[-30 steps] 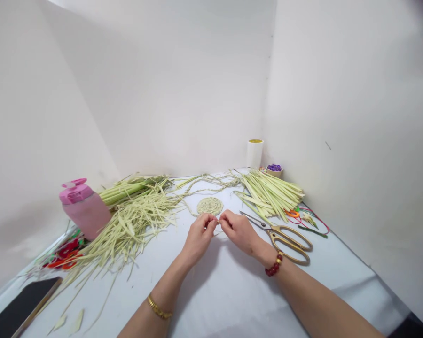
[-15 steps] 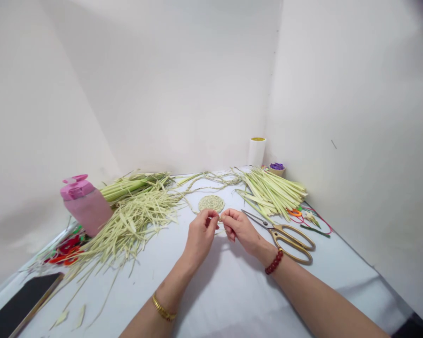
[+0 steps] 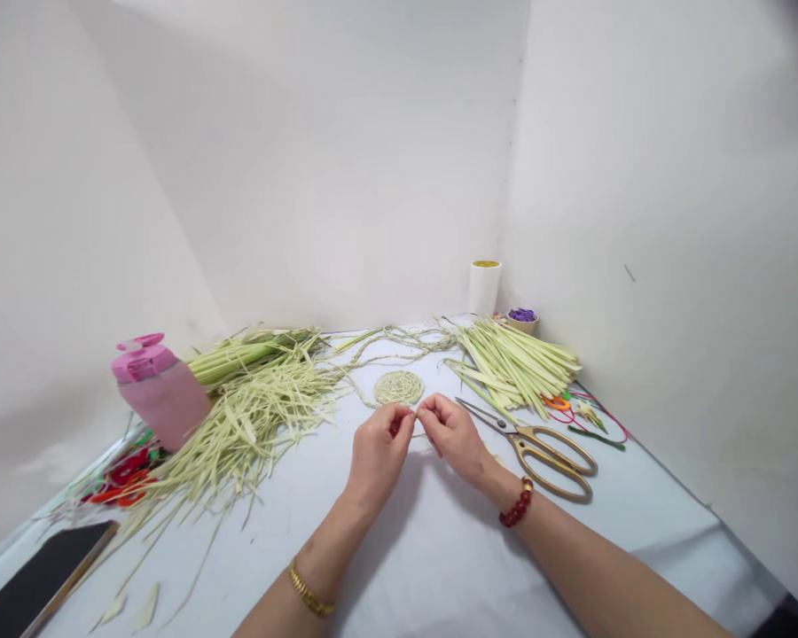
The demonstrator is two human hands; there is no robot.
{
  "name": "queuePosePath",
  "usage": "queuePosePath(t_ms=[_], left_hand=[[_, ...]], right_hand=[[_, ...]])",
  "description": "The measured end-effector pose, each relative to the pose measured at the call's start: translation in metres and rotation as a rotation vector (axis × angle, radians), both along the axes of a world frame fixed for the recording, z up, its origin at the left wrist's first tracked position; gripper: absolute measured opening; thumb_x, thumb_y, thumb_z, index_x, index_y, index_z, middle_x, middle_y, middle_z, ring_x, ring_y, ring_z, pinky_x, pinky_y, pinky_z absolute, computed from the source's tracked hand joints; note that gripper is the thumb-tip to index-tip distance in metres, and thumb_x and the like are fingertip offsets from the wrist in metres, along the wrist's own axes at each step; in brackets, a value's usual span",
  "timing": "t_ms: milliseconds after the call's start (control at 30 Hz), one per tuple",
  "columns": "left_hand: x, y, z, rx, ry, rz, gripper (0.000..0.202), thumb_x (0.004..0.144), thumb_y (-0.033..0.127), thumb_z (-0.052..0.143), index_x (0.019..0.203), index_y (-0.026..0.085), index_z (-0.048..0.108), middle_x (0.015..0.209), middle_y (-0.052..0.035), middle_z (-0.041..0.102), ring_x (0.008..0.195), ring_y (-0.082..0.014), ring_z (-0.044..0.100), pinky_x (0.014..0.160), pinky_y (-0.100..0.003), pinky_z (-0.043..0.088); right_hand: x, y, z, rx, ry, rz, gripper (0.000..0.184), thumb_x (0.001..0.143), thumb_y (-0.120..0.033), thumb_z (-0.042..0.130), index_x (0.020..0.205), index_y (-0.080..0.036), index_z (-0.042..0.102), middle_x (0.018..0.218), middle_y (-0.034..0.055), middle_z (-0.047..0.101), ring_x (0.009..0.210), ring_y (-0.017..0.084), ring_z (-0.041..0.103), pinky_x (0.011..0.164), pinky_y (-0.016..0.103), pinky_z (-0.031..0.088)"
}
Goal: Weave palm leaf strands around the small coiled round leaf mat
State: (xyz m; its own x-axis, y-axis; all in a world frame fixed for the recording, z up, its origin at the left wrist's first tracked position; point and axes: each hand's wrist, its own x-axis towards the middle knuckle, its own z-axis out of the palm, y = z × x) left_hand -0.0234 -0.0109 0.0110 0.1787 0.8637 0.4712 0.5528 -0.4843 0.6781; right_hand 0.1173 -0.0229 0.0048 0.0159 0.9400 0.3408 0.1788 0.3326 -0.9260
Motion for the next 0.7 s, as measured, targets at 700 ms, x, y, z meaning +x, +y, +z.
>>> queuePosePath(t_ms=[700], left_hand=[[-0.003, 0.004, 0.012, -0.397, -0.189, -0.134, 0.014, 0.078, 0.031, 0.046, 0.069, 0.02, 0.049, 0.055, 0.0056, 0.05, 0.052, -0.0115, 0.048, 0.055, -0.022, 0.038]], right_hand=[[0.009, 0.006, -0.01, 0.294, -0.574, -0.121, 0.014, 0.089, -0.017, 0.041, 0.086, -0.019, 0.053, 0.071, 0.0007, 0.061, 0.062, 0.014, 0.055, 0.06, 0.022, 0.037]])
